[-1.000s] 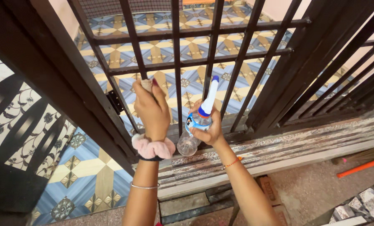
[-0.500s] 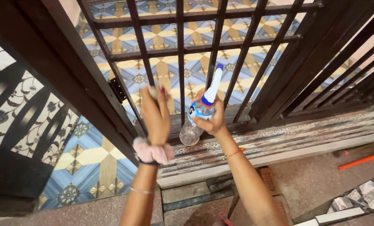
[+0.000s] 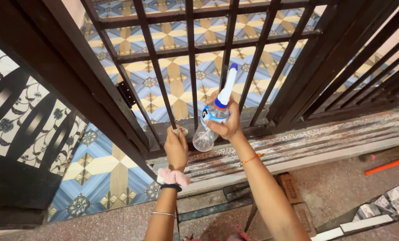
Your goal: The person wipes the bars and frame of a metal door grill using a small cloth while holding a spray bottle in the other hand.
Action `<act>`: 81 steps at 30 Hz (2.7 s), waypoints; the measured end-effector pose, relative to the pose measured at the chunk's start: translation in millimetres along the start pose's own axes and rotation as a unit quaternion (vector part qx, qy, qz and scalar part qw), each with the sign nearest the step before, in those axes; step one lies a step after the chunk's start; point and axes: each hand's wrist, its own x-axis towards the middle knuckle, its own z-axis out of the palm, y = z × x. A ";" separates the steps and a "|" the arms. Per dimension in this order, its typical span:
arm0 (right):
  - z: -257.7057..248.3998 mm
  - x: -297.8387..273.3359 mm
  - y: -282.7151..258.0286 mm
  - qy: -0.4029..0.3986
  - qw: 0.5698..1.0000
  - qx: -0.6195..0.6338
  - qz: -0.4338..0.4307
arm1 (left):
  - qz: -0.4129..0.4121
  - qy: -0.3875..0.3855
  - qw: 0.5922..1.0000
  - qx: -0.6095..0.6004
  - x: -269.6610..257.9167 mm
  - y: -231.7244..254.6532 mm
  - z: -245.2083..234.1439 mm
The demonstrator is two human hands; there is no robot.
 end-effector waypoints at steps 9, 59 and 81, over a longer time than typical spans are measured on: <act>0.2 1.3 -1.7 0.000 1.000 0.022 0.003 | 0.025 -0.017 0.983 -0.181 134.1 99.9 -52.3; -0.2 -0.6 5.1 -0.001 1.000 0.030 0.008 | 0.004 -0.013 0.987 -0.162 96.9 65.8 -30.2; 0.0 0.3 -0.1 0.000 1.000 0.005 0.009 | 0.024 -0.048 0.990 -0.131 108.9 88.2 -49.3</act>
